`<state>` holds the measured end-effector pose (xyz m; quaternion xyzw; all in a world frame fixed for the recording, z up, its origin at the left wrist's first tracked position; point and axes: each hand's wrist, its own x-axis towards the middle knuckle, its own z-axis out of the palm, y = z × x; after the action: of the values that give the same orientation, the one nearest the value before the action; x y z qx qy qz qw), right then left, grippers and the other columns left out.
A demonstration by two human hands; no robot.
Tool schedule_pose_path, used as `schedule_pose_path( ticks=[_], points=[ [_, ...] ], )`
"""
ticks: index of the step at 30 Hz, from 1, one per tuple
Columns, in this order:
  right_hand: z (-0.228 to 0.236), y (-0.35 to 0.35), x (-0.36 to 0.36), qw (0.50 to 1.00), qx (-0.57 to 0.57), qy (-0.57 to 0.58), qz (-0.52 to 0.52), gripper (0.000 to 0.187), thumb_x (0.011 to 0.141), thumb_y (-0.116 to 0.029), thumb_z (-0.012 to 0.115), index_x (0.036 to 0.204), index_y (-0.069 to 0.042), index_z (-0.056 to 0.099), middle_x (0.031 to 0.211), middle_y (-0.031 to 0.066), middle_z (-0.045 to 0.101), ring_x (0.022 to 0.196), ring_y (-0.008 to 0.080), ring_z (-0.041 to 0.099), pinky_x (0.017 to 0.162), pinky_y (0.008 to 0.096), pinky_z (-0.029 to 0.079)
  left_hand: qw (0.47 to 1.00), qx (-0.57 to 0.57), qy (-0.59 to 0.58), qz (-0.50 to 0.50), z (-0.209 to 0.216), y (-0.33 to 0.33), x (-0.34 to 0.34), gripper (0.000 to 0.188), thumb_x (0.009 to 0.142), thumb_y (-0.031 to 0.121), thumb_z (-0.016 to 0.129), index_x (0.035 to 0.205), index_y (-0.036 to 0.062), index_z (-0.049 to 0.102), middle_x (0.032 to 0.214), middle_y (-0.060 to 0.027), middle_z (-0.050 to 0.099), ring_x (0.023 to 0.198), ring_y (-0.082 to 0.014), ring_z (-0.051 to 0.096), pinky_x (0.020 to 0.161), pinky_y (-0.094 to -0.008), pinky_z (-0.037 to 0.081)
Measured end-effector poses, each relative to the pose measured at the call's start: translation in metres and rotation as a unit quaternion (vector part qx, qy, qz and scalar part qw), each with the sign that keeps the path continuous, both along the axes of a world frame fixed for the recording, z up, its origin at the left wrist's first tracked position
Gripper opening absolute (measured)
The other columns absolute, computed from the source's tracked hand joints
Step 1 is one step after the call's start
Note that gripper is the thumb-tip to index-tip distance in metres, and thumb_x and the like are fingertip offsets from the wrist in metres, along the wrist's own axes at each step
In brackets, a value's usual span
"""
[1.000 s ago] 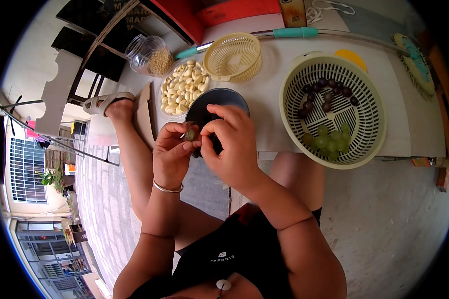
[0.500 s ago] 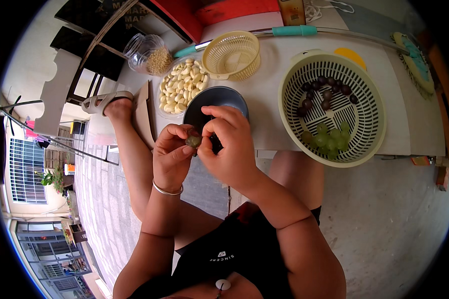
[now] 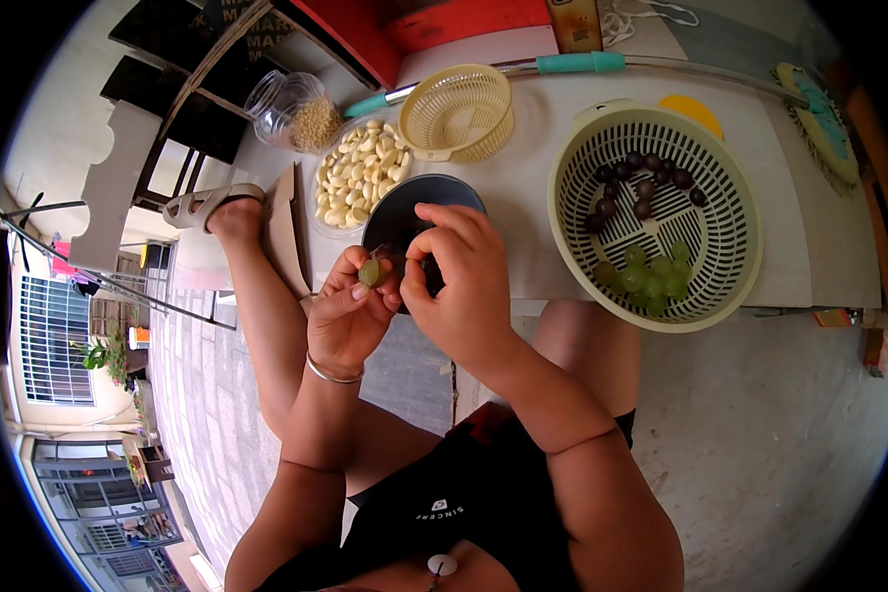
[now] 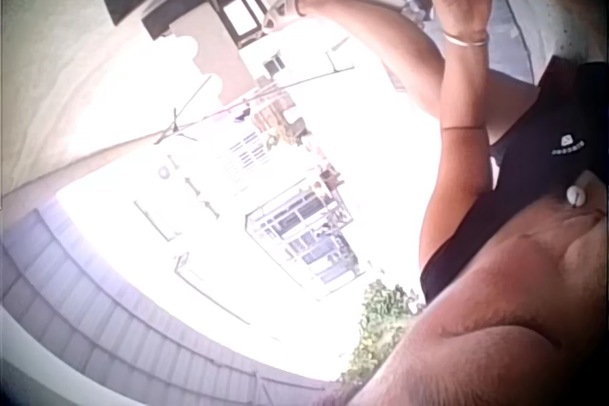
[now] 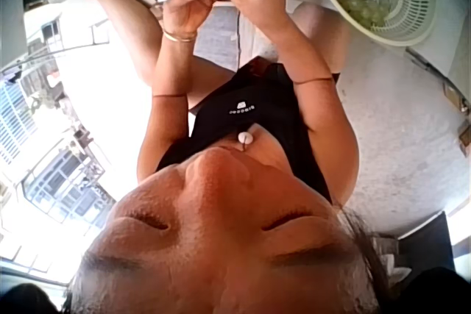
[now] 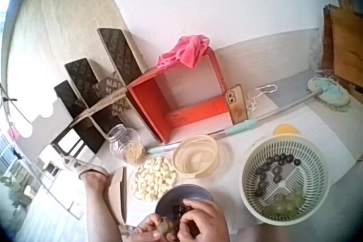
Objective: The person sits on the floor and peels the skin off dark grapes by hand. They place the peeled grapes into a white colander and discard the skins into a small blue bowl. The person handles the grapes one at a time, using their fingers to separate the skin from the fruit.
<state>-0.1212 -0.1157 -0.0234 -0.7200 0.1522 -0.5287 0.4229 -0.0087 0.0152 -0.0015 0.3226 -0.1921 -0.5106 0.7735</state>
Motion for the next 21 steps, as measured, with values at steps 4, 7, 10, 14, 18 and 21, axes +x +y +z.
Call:
schedule_pose_path(
  ticks=[4, 7, 10, 14, 18, 21],
  points=[
    [0.006, 0.006, -0.005, 1.0, 0.006, -0.007, 0.021, 0.018, 0.07, -0.003, 0.075, 0.082, -0.006, 0.062, 0.121, 0.016, 0.065, 0.108, 0.0368, 0.06, 0.092, 0.0465, 0.047, 0.986, 0.034, -0.124, 0.109, -0.004, 0.0, -0.005, 0.027, 0.086, -0.012, 0.066, 0.105, 0.0054, 0.059, 0.114, -0.0113, 0.066, 0.103, -0.0204, 0.065, 0.092, -0.0322, 0.053],
    [0.003, 0.009, -0.003, 0.999, 0.005, 0.003, 0.038, 0.017, 0.07, -0.004, 0.075, 0.083, -0.006, 0.063, 0.122, 0.0165, 0.065, 0.109, 0.0371, 0.059, 0.093, 0.047, 0.047, 0.949, 0.034, -0.247, 0.193, -0.006, -0.005, -0.014, 0.031, 0.083, -0.016, 0.068, 0.103, 0.0047, 0.059, 0.118, -0.0103, 0.064, 0.105, -0.0195, 0.064, 0.096, -0.0343, 0.052],
    [0.001, 0.011, -0.001, 0.999, 0.008, 0.002, 0.032, 0.017, 0.069, -0.002, 0.074, 0.083, -0.005, 0.063, 0.122, 0.0164, 0.065, 0.109, 0.0368, 0.059, 0.093, 0.0465, 0.047, 0.926, 0.029, -0.31, 0.215, -0.004, -0.004, -0.023, 0.031, 0.082, -0.018, 0.068, 0.101, 0.0039, 0.058, 0.123, -0.0103, 0.061, 0.108, -0.0189, 0.063, 0.099, -0.036, 0.051],
    [0.002, 0.013, -0.001, 0.999, 0.016, -0.008, 0.036, 0.016, 0.069, 0.001, 0.071, 0.08, -0.005, 0.061, 0.122, 0.016, 0.065, 0.109, 0.0367, 0.06, 0.093, 0.0459, 0.047, 0.87, 0.015, -0.432, 0.238, -0.01, -0.002, -0.02, 0.03, 0.083, -0.018, 0.068, 0.102, 0.0035, 0.058, 0.124, -0.0105, 0.06, 0.109, -0.0192, 0.062, 0.101, -0.0369, 0.05],
    [0.003, 0.01, -0.003, 0.999, 0.005, -0.022, 0.039, 0.016, 0.069, 0.002, 0.069, 0.079, -0.005, 0.059, 0.122, 0.0155, 0.065, 0.109, 0.0366, 0.06, 0.094, 0.0452, 0.047, 0.95, 0.031, -0.259, 0.169, 0.0, -0.003, -0.024, 0.03, 0.084, -0.015, 0.068, 0.105, 0.0038, 0.057, 0.116, -0.0096, 0.063, 0.106, -0.0193, 0.064, 0.096, -0.0355, 0.051],
    [0.003, 0.009, -0.003, 0.996, 0.037, -0.034, 0.077, 0.016, 0.069, 0.002, 0.069, 0.079, -0.006, 0.06, 0.122, 0.0147, 0.065, 0.109, 0.0354, 0.06, 0.094, 0.0441, 0.048, 0.991, 0.031, -0.101, 0.084, 0.007, -0.002, -0.016, 0.027, 0.088, -0.007, 0.067, 0.11, 0.0052, 0.058, 0.108, -0.0096, 0.065, 0.099, -0.0203, 0.064, 0.089, -0.034, 0.052]
  ],
)
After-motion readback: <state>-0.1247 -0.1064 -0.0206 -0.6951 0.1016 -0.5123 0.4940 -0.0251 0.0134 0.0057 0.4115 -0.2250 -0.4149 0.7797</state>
